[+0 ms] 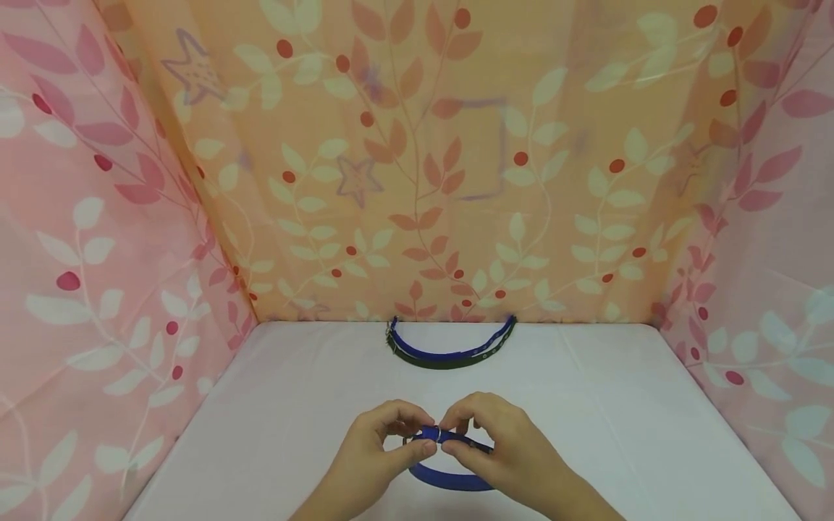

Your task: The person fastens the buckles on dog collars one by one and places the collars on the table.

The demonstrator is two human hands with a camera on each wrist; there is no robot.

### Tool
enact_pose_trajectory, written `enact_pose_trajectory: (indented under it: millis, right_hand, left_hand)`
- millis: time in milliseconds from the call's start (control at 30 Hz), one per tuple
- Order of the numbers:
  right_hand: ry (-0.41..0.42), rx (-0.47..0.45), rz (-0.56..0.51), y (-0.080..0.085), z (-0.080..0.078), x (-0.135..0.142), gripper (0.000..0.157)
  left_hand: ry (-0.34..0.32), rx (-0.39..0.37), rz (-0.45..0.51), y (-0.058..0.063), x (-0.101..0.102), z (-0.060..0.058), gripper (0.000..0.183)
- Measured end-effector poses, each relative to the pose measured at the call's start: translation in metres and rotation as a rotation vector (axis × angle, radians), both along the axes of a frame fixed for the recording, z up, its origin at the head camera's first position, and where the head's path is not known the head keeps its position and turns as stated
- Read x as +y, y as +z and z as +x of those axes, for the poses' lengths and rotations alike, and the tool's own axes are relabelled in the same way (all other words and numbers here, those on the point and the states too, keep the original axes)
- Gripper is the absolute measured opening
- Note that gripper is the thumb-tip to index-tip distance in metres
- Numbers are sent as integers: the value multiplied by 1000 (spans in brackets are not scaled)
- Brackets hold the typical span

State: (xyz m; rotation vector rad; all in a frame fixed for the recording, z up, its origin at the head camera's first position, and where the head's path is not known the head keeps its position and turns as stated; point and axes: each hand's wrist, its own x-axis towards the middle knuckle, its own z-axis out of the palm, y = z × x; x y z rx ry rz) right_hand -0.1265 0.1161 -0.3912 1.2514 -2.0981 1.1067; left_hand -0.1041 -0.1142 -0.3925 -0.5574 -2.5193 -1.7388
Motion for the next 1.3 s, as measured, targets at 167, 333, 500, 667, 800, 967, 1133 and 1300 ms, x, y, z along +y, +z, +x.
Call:
enact_pose_trajectory:
  millis: [167, 333, 500, 667, 800, 967, 1133, 1300]
  right_hand:
    - [-14, 40, -18, 0, 0, -4, 27]
    - [-61, 39, -42, -2, 2, -7, 28]
    - [-83, 5, -34, -4, 3, -8, 27]
    - [-81, -13, -26, -2, 2, -7, 28]
    - [-78, -24, -11, 0, 1, -6, 27]
    - [-97, -24, 26, -1, 0, -3, 29]
    - [-113, -34, 55, -1, -2, -1, 32]
    - [-122, -41, 79, -1, -3, 0, 33]
  left_hand:
    - [94, 16, -12, 1, 2, 2, 19]
    - [123, 110, -11, -3, 4, 3, 19]
    - [116, 178, -8, -8, 4, 2, 19]
    - [123, 154, 0, -4, 2, 2, 18]
    - [117, 101, 12, -1, 0, 2, 18]
    - [128, 68, 66, 1, -1, 2, 18]
    - [182, 47, 141, 6, -4, 1, 20]
    - [187, 43, 182, 9, -5, 1, 21]
